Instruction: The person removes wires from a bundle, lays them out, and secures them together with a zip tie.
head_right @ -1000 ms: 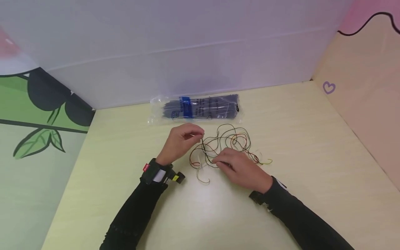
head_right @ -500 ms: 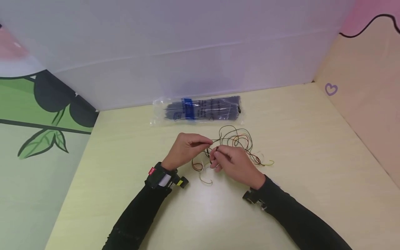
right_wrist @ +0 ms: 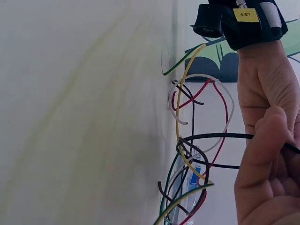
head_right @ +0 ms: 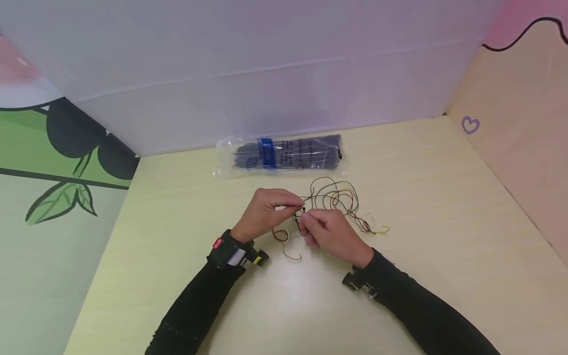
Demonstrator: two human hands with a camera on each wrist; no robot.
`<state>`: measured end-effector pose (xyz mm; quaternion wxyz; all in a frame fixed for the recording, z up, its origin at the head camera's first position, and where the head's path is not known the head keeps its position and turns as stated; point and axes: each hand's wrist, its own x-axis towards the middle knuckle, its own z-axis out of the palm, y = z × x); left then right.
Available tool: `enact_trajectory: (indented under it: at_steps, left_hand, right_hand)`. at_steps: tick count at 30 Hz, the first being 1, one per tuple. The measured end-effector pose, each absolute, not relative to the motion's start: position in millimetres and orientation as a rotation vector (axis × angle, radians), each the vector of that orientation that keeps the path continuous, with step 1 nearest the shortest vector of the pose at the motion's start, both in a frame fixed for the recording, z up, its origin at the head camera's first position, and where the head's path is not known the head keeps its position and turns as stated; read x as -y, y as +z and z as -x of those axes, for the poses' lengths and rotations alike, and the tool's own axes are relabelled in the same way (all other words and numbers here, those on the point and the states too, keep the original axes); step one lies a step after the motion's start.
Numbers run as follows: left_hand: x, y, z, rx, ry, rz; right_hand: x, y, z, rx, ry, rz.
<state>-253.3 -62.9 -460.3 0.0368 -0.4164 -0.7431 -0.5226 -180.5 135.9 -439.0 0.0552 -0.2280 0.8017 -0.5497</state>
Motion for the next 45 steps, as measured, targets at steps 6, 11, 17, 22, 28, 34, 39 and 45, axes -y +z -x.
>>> enact_trajectory:
  at_steps: [6,11,17,22,28,34,39,45]
  left_hand:
    - [61.1,-457.8,250.9,2.286,-1.597,1.281]
    - [60.2,-454.5,247.4,2.356,-1.625,1.242]
    - [61.2,-452.4,243.9,2.411,-1.689,1.208]
    - [61.6,-453.0,244.4,2.383,-1.745,1.238]
    - [62.6,-455.0,246.4,2.381,-1.753,1.228]
    - [62.8,-455.5,247.0,2.407,-1.745,1.222]
    - [62.5,-454.3,246.3,2.422,-1.747,1.223]
    - [61.3,-453.0,246.9,2.418,-1.73,1.277]
  right_hand:
    - [-141.9,-455.7,187.5,-2.409,-1.641,0.62]
    - [-143.8,-457.6,190.4,-2.36,-1.649,0.577]
    - [-144.6,-459.6,192.7,-2.314,-1.651,0.542]
    - [-144.9,-460.8,193.5,-2.297,-1.632,0.52]
    - [-149.7,-456.5,191.9,-2.604,-1.497,0.634]
    - [-153.8,-451.3,192.8,-3.11,-1.371,1.022]
    - [-152.2,-450.7,193.6,-3.185,-1.289,1.238]
    - [-150.7,-449.3,193.0,-3.27,-1.158,1.306]
